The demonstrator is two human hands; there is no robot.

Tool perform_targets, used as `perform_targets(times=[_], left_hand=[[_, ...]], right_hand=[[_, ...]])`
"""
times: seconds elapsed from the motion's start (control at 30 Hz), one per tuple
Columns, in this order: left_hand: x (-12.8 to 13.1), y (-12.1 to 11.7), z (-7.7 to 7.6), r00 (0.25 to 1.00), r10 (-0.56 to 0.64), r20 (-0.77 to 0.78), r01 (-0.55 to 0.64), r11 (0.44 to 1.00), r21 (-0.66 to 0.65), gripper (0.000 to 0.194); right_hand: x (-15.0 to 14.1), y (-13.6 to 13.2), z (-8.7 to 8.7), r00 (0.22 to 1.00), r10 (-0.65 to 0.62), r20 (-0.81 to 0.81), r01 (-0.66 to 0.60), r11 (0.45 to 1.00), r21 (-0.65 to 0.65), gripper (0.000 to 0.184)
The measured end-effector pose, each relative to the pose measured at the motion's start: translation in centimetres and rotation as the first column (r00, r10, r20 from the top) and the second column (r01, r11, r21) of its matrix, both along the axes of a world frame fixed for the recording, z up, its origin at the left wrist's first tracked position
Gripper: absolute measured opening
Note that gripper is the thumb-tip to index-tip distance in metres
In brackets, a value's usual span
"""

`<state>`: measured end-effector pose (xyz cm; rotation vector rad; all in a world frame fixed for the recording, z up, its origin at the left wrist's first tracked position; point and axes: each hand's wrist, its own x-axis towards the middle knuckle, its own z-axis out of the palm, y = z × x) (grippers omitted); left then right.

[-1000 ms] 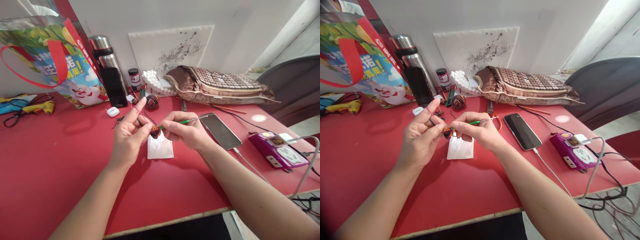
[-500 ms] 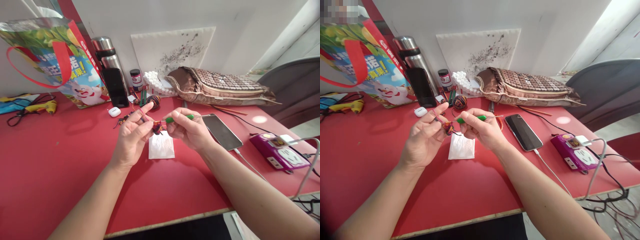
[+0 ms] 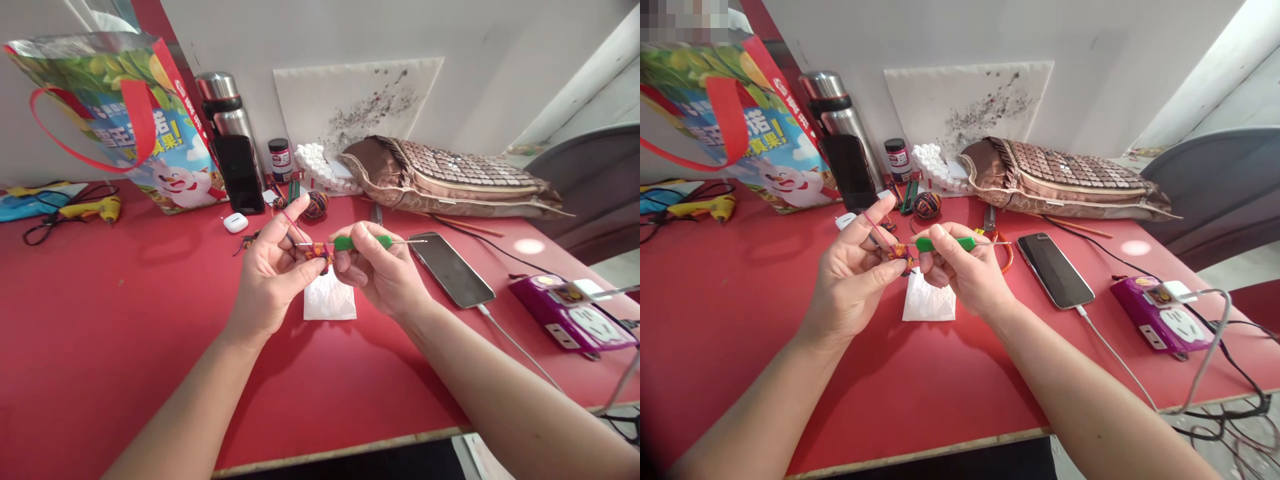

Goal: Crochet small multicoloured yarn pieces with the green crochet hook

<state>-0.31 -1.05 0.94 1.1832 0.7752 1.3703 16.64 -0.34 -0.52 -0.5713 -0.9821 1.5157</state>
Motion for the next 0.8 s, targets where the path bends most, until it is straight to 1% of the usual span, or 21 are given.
perform_targets(times=[0.07,0.13,0.2,0.27,0.33,0.4,0.53,0.67,0.73,0.8], left_hand=[[0.1,-0.3,0.2,1.000,-0.014,-0.007,0.014,1.000,0.002,0.060],[0.2,-0.4,0.2,0.999,-0.040,-0.013,0.040,0.999,-0.005,0.060],[0.3,-0.4,0.2,0.999,-0.049,-0.011,0.049,0.999,-0.023,0.063],[0.3,-0.2,0.1,0.999,-0.033,-0.002,0.033,0.998,-0.044,0.069],[0.3,0.0,-0.1,1.000,-0.017,0.000,0.017,0.998,-0.068,0.076],[0.3,0.3,-0.3,1.000,-0.006,0.009,0.007,0.995,-0.104,0.080],[0.4,0.4,-0.4,0.998,0.011,0.069,0.001,0.986,-0.165,0.079],[0.4,0.3,-0.5,0.997,0.008,0.079,0.004,0.989,-0.151,0.082],[0.4,0.3,-0.6,0.997,0.011,0.077,0.000,0.991,-0.135,0.083],[0.4,0.3,-0.7,0.996,0.021,0.083,-0.011,0.993,-0.119,0.081]], right_hand=[[0.2,0.1,-0.5,0.999,-0.017,0.050,0.015,0.999,0.032,0.034],[0.4,0.2,-0.8,0.989,-0.073,0.126,0.063,0.994,0.084,0.030],[0.6,0.2,-1.0,0.977,-0.120,0.174,0.098,0.987,0.131,0.029],[0.7,0.2,-0.8,0.975,-0.130,0.181,0.103,0.983,0.152,0.030],[0.7,0.1,-0.5,0.980,-0.114,0.165,0.089,0.984,0.152,0.031],[0.5,0.2,-0.3,0.986,-0.080,0.144,0.062,0.991,0.122,0.034],[-0.1,0.4,-0.2,0.997,-0.030,0.074,0.029,0.999,0.021,0.046],[-0.5,0.7,-0.2,1.000,-0.017,-0.008,0.016,0.996,-0.082,0.049],[-0.6,0.7,-0.2,0.999,-0.011,-0.034,0.007,0.995,-0.101,0.049],[-0.5,0.7,-0.2,0.999,-0.016,-0.029,0.013,0.996,-0.092,0.048]])
